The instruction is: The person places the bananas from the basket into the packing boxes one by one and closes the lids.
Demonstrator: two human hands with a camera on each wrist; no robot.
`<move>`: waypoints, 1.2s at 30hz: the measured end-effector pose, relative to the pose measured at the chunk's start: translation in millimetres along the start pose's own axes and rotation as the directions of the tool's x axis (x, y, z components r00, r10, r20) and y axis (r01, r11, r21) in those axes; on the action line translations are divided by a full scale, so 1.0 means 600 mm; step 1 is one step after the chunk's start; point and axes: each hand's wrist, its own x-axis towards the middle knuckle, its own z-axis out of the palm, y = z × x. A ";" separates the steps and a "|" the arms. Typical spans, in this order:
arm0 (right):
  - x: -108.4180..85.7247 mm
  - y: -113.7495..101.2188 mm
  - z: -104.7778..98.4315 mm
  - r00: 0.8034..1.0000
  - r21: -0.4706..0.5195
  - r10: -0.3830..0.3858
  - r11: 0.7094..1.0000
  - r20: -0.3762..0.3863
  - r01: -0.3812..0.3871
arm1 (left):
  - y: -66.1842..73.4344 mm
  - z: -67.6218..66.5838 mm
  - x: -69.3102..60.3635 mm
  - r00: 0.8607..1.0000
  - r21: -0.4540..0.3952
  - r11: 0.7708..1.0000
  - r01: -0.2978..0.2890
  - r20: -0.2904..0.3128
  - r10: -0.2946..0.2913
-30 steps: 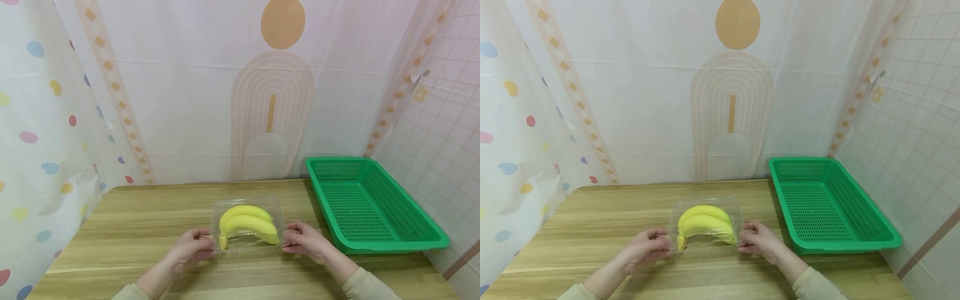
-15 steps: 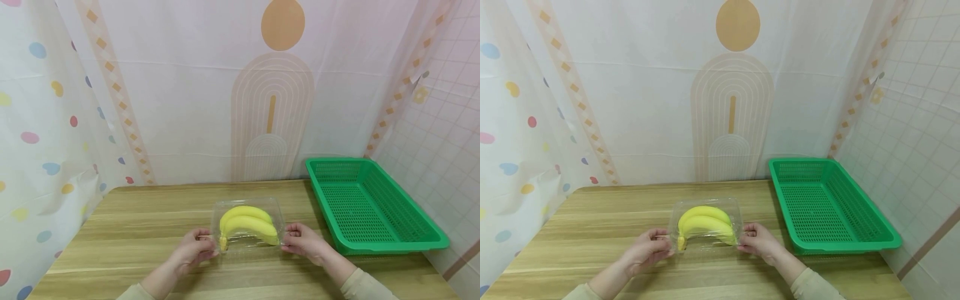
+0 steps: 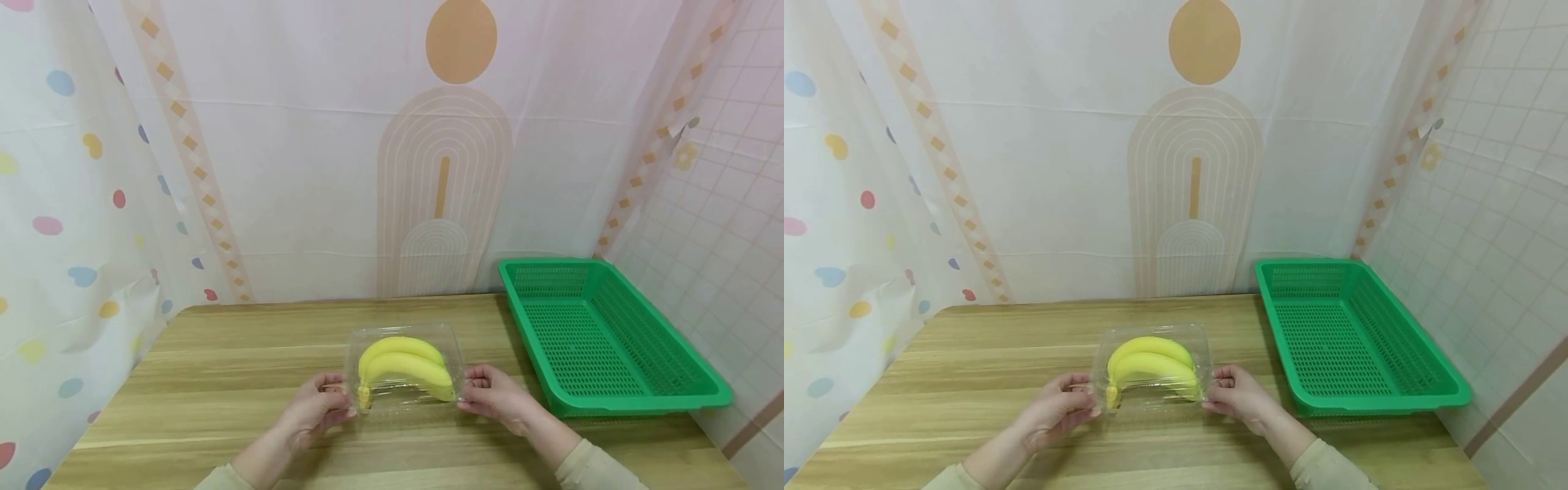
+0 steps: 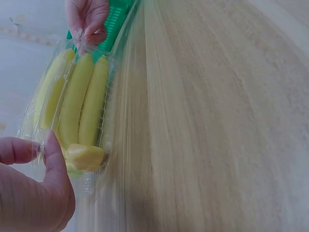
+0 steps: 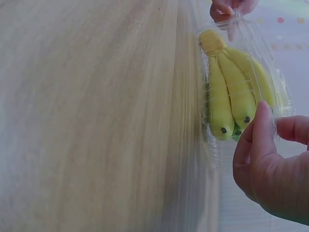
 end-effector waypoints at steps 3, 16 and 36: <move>0.000 0.000 0.001 1.000 -0.001 0.002 1.000 -0.005 -0.002 | 0.000 0.000 0.001 1.000 -0.005 1.000 -0.003 -0.002 0.003; 0.005 0.000 0.002 1.000 -0.007 0.008 1.000 -0.022 -0.008 | 0.002 0.004 0.005 0.999 0.001 1.000 -0.018 -0.048 0.018; 0.009 -0.001 0.008 0.997 -0.040 0.006 0.999 -0.075 -0.009 | 0.003 0.008 0.010 0.995 0.026 0.999 -0.025 -0.094 0.027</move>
